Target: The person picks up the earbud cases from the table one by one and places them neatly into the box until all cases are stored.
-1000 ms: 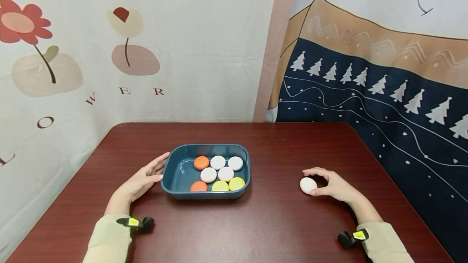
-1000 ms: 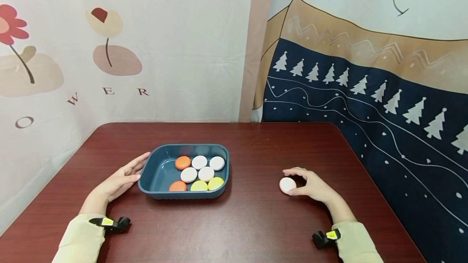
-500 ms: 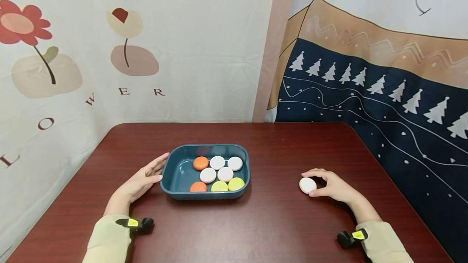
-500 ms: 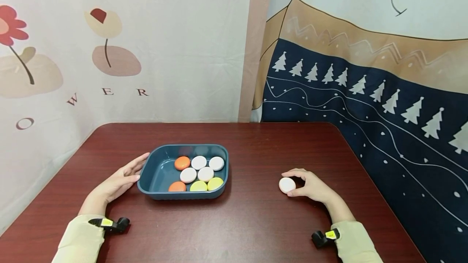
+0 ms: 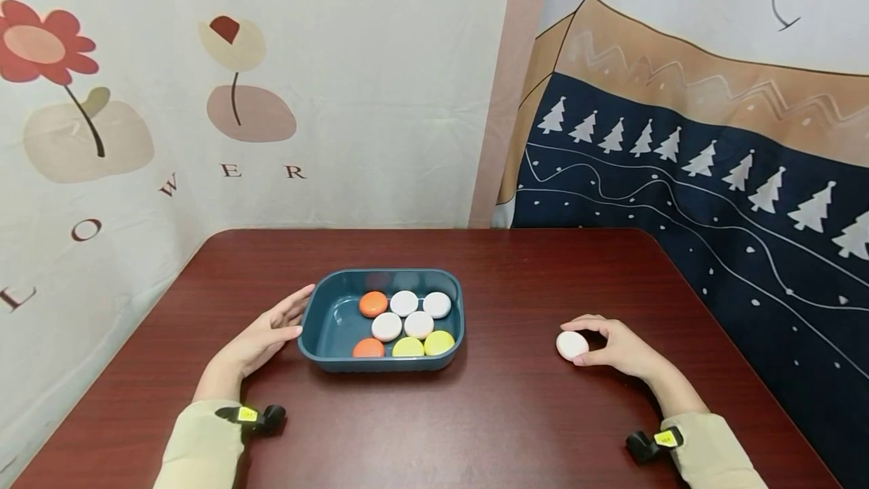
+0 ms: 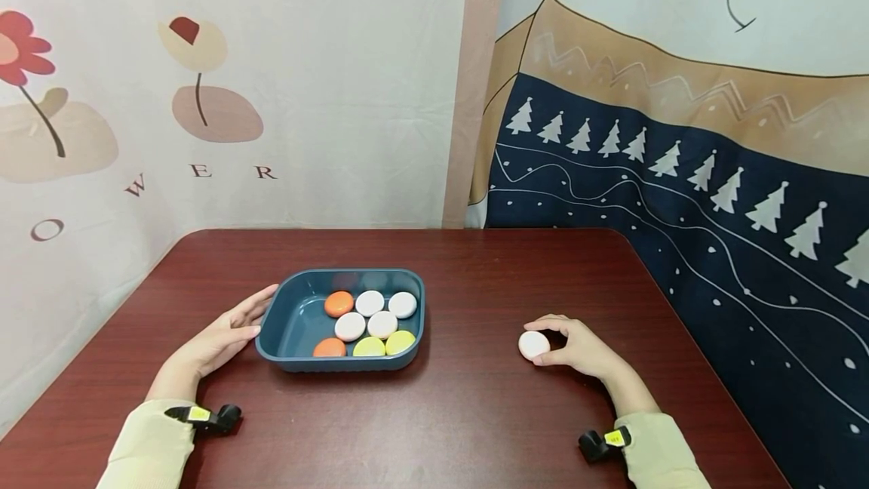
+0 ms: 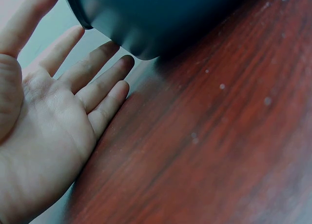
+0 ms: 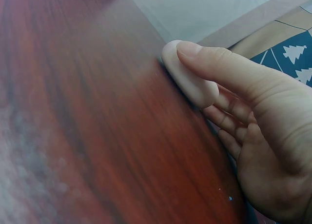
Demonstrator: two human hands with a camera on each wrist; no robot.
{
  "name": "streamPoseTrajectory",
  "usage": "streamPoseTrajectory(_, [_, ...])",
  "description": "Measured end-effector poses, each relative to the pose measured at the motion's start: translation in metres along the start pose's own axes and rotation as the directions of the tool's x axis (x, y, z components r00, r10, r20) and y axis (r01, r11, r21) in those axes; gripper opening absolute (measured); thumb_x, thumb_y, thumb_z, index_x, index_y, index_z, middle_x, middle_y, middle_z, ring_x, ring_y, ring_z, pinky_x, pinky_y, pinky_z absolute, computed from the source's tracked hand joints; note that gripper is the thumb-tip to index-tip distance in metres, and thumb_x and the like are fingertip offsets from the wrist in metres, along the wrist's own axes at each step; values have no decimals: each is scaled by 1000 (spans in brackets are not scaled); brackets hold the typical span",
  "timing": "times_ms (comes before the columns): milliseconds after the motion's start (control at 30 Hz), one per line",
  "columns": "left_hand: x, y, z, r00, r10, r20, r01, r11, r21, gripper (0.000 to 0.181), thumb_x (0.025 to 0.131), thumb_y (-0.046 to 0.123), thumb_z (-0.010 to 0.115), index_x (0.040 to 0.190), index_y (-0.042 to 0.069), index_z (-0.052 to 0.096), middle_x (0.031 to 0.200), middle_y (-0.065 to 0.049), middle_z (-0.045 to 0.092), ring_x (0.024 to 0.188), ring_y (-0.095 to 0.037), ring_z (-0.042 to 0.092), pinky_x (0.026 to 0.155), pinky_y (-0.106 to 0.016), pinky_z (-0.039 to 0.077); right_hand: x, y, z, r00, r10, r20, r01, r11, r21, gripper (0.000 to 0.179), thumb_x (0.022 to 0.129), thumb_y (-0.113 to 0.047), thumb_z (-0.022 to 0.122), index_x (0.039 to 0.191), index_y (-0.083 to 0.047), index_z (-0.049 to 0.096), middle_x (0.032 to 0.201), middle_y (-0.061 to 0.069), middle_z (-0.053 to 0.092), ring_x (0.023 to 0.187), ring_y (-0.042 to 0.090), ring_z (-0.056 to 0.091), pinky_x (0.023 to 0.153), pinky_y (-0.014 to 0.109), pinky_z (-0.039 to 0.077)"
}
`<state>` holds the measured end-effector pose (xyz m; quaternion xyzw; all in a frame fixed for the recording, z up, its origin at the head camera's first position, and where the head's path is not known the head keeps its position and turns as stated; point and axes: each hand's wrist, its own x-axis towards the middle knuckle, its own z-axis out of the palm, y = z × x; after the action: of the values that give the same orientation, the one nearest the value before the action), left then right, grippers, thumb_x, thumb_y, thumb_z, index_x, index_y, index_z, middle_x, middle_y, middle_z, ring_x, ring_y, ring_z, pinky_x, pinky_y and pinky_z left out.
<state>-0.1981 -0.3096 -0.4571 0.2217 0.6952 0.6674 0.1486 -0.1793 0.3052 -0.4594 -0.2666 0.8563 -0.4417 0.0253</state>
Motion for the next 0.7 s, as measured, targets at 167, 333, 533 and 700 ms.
streamPoseTrajectory(167, [0,0,0,1000,2,0,-2,1000,4,68,97,-1,49,154,6,13,154,-11,22,127,1,37,98,-19,37,0,1,0,1000,-16,-13,17,1000,1,47,76,-15,82,119,-6,67,118,6,61,111,4,48,90,22,37])
streamPoseTrajectory(333, [0,0,0,1000,-2,-5,2,1000,7,68,97,0,50,154,6,13,154,-12,22,127,1,38,98,-19,37,-1,1,0,999,-20,-27,21,1000,14,48,76,-15,82,120,-5,66,118,8,61,109,4,49,87,22,41])
streamPoseTrajectory(533, [0,0,1,1000,-1,-8,1,1000,4,68,96,-1,50,154,6,14,153,-9,25,127,1,38,98,-19,37,0,-1,0,998,-8,-57,9,1000,25,49,75,-14,83,119,-4,66,117,10,61,106,5,51,84,23,45])
streamPoseTrajectory(700, [0,0,1,1000,3,-7,-3,1000,-2,68,96,-1,50,154,6,14,153,-6,26,128,1,37,98,-19,36,1,-3,0,998,20,-65,-18,999,36,50,75,-14,83,121,-5,66,119,10,61,107,7,52,83,25,46])
